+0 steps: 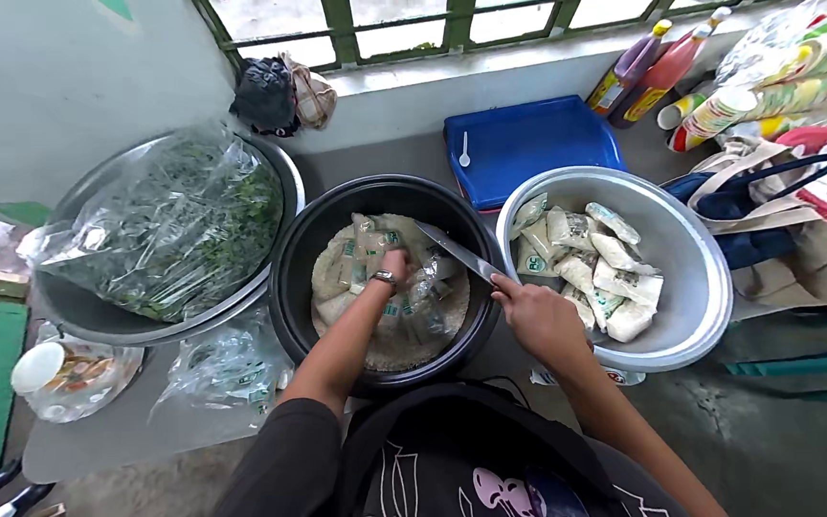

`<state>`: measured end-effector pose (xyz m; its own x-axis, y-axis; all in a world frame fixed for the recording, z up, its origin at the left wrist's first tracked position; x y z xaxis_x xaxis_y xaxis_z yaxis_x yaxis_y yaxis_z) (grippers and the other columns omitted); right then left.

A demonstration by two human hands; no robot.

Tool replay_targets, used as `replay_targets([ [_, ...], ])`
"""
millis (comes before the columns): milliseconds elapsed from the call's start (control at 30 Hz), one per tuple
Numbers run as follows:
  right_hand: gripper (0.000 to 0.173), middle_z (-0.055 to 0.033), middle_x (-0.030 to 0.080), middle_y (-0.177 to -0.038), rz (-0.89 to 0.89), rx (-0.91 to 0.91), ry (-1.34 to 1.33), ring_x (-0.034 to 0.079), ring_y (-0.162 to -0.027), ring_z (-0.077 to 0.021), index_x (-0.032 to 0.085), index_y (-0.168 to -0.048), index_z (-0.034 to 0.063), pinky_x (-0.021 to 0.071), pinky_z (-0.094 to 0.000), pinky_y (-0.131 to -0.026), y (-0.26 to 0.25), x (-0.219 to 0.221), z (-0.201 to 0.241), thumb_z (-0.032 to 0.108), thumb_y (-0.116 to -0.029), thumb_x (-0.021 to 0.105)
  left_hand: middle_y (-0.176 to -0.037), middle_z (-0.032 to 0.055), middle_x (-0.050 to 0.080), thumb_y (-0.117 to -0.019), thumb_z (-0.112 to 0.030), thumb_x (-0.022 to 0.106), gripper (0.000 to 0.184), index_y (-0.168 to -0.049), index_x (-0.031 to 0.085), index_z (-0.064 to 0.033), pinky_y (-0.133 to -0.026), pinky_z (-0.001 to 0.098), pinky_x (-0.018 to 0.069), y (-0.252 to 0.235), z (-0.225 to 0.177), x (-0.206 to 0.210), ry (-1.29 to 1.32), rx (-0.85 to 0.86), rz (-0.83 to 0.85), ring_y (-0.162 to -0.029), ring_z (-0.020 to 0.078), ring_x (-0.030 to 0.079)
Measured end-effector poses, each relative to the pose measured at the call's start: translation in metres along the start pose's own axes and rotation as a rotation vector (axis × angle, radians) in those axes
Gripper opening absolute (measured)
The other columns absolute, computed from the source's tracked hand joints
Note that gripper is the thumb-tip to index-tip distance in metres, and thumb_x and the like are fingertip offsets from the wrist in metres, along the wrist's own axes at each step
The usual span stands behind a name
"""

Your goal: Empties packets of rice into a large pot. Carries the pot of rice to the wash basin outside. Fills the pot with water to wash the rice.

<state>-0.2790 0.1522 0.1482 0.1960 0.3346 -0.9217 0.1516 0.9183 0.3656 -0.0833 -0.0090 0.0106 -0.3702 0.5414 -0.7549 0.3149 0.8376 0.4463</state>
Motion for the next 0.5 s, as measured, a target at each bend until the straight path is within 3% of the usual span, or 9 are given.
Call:
replay_targets([
  [67, 0.043, -0.0166, 0.074, -0.112, -0.029, -0.010, -0.008, 0.072, -0.102, -0.0385, 0.056, -0.149, 0.0307, 0.0552, -0.0563, -0.082, 0.005, 0.002, -0.003, 0.040, -0.1114, 0.039, -0.121, 0.0297, 0.067, -0.1023, -0.028, 0.065, 0.039, -0.120, 0.068, 0.0065, -0.103, 0.0624, 0.0481, -0.016, 0.003, 0.041, -0.090, -0.060, 0.196, -0.119, 0.0446, 0.064],
  [200, 0.042, -0.0168, 0.075, -0.108, -0.087, -0.011, -0.034, 0.073, -0.098, -0.0381, 0.059, -0.148, 0.0293, 0.0558, -0.0559, -0.079, 0.012, 0.005, -0.013, 0.040, -0.1109, 0.041, -0.123, 0.0307, 0.065, -0.1009, -0.022, 0.064, 0.039, -0.123, 0.063, 0.0095, -0.103, 0.0615, 0.0462, -0.010, -0.011, 0.060, -0.140, -0.025, 0.385, -0.119, 0.0441, 0.062],
  [300, 0.042, -0.0162, 0.074, -0.110, -0.096, -0.006, -0.058, 0.072, -0.099, -0.0376, 0.058, -0.148, 0.0295, 0.0558, -0.0550, -0.080, 0.014, 0.004, -0.019, 0.040, -0.1110, 0.041, -0.126, 0.0293, 0.064, -0.0944, -0.016, 0.070, 0.035, -0.124, 0.068, 0.0021, -0.103, 0.0620, 0.0471, 0.000, -0.016, 0.057, -0.096, 0.069, 0.279, -0.120, 0.0444, 0.062],
  [400, 0.042, -0.0154, 0.075, -0.108, -0.136, -0.025, -0.068, 0.073, -0.096, -0.0375, 0.059, -0.147, 0.0300, 0.0561, -0.0551, -0.077, 0.016, 0.003, -0.022, 0.040, -0.1105, 0.043, -0.150, 0.0284, 0.047, -0.0852, -0.015, 0.081, 0.050, -0.130, 0.065, 0.0019, -0.112, 0.0580, 0.0431, 0.016, -0.011, 0.040, 0.061, 0.162, 0.115, -0.135, 0.0438, 0.051],
  [433, 0.041, -0.0152, 0.075, -0.106, -0.152, -0.036, -0.075, 0.073, -0.094, -0.0375, 0.060, -0.147, 0.0303, 0.0560, -0.0552, -0.076, 0.018, 0.003, -0.023, 0.040, -0.1103, 0.043, -0.147, 0.0258, 0.052, -0.0844, -0.015, 0.082, 0.053, -0.131, 0.063, 0.0033, -0.112, 0.0546, 0.0454, 0.024, -0.006, 0.030, 0.164, 0.191, 0.060, -0.132, 0.0391, 0.055],
  [500, 0.040, -0.0152, 0.076, -0.101, -0.217, -0.088, -0.092, 0.073, -0.087, -0.0378, 0.063, -0.144, 0.0295, 0.0564, -0.0559, -0.071, 0.023, 0.002, -0.023, 0.040, -0.1095, 0.046, -0.123, 0.0219, 0.068, -0.0852, -0.014, 0.082, 0.053, -0.129, 0.059, 0.0051, -0.104, 0.0478, 0.0525, 0.038, 0.011, 0.010, 0.441, 0.185, -0.078, -0.115, 0.0296, 0.067],
])
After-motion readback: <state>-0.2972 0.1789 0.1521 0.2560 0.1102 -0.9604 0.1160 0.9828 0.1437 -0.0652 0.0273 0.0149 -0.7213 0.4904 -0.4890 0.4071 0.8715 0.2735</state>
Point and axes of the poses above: each hand's wrist, its own y-axis away from the middle knuckle, its own x-axis out of the palm, z = x × y, the point moved 7 cm from there along -y, towards the middle knuckle
